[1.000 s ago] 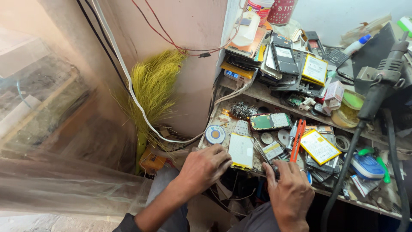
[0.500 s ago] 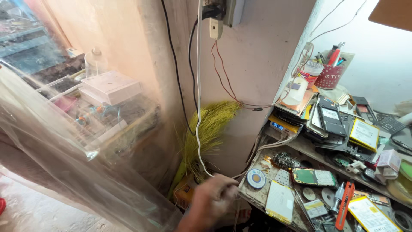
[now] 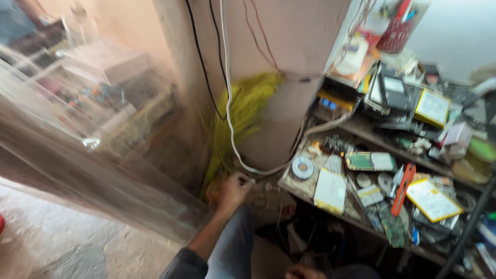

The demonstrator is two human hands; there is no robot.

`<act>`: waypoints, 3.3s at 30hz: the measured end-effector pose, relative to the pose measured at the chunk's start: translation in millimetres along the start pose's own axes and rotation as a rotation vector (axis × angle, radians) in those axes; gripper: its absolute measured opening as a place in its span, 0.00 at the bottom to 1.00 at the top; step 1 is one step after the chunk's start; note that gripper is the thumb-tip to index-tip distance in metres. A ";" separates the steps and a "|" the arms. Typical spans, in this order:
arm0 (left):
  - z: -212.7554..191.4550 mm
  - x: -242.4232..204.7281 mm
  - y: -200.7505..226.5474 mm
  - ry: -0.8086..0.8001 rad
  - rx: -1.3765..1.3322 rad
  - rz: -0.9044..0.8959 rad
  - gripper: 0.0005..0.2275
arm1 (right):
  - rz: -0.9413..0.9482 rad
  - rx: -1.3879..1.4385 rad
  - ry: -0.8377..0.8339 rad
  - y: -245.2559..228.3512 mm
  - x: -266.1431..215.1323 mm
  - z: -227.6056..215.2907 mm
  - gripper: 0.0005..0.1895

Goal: The person uses a soldering iron to work on a small electronic component held in their left hand. They apply the hot tip to the component's connection points while manipulating the item on a cluttered workbench.

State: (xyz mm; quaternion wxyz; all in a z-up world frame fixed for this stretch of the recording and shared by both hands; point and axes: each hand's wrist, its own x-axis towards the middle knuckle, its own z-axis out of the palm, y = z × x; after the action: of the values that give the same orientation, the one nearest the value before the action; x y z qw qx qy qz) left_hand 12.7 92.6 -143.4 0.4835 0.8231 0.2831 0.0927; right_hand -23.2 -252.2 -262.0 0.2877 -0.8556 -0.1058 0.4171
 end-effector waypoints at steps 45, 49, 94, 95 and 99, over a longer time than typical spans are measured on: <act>14.7 -82.3 -47.5 -0.131 -0.221 0.030 0.19 | -0.306 1.766 0.322 11.0 -77.9 -27.9 0.20; 25.4 -117.1 -19.5 -0.010 0.172 0.540 0.20 | -0.198 1.465 0.256 -8.3 -106.8 19.1 0.21; -28.4 -123.2 133.9 -0.172 -0.286 0.810 0.08 | -0.415 -0.446 1.381 -165.5 -155.7 -179.1 0.07; -25.4 -119.6 137.9 -0.159 -0.265 0.796 0.07 | -0.441 -0.437 1.418 -164.2 -157.9 -178.5 0.06; -8.1 -94.6 161.8 -0.194 -0.112 0.860 0.07 | -0.404 0.063 1.426 -154.3 -166.2 -181.1 0.07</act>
State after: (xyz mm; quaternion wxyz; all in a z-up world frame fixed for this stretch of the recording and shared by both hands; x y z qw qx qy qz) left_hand -7.7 -14.1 9.5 0.4690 0.8435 -0.1372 0.2228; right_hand 21.5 -270.0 24.3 0.3820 -0.8741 -0.0367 -0.2979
